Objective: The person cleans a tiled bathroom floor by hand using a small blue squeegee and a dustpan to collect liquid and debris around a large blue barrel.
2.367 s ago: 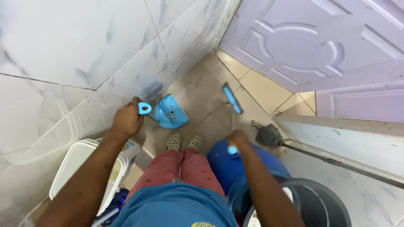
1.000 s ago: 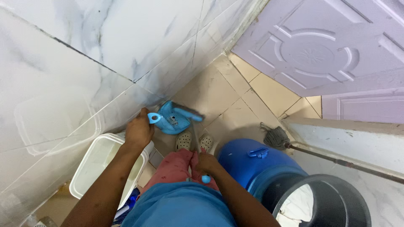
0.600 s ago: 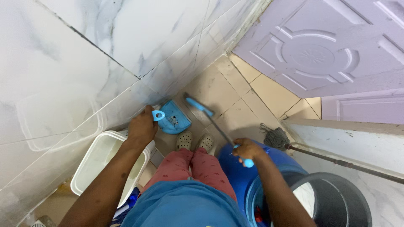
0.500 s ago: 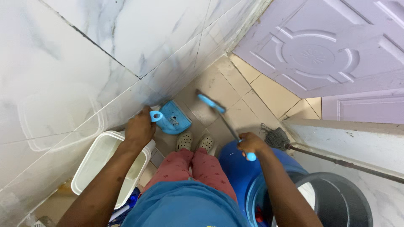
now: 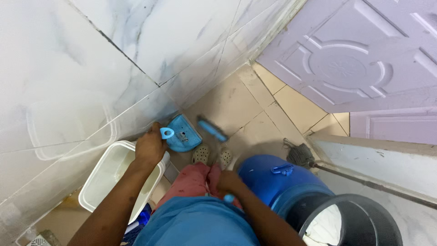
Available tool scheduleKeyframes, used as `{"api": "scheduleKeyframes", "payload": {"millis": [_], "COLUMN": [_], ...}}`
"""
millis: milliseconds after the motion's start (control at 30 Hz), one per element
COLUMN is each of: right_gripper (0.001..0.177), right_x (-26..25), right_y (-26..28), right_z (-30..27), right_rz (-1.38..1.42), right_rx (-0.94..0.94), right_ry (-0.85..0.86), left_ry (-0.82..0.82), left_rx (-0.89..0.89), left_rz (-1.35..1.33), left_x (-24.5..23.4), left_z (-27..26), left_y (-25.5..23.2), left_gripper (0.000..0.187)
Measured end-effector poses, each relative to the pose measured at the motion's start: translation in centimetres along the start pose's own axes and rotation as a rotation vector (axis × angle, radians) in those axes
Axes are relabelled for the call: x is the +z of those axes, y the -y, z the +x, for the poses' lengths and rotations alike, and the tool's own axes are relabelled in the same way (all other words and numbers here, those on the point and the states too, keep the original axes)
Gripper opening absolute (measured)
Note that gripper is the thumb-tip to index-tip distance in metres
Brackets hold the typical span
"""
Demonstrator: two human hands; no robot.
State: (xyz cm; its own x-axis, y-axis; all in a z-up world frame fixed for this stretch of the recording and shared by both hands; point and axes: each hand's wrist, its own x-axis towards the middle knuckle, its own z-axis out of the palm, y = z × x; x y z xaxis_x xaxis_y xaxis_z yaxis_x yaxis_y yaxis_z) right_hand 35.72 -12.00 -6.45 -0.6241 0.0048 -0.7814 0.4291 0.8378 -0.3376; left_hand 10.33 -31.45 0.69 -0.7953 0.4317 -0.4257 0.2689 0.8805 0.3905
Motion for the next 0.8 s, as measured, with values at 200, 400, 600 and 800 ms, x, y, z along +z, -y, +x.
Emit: {"api": "scheduleKeyframes", "payload": {"millis": [200,400,600,800], "right_gripper": [0.051,0.061,0.042,0.028], "right_x": [-2.4,-9.1,-10.2,-8.7], "right_y": [-2.0,-7.6,-10.7,-10.1], "right_z": [0.2,-2.3,0.2,2.6], "right_rz": [0.070,0.453,-0.010,-0.070], "right_rx": [-0.092,0.303,0.221,0.261], "right_ry": [-0.029,0.205,0.128,0.093], "left_ry": [-0.119,-0.115,0.009,0.009], "left_rx": [0.109,0.150,0.079,0.011], "left_rz": [-0.005,-0.029,0.045,-0.019], "left_x": [1.5,1.0,-0.9,-2.6], "left_z": [1.3,0.8,-0.1,-1.1], "left_y": [0.2,0.2,-0.4,-1.0], "left_gripper": [0.030,0.034,0.032,0.038]}}
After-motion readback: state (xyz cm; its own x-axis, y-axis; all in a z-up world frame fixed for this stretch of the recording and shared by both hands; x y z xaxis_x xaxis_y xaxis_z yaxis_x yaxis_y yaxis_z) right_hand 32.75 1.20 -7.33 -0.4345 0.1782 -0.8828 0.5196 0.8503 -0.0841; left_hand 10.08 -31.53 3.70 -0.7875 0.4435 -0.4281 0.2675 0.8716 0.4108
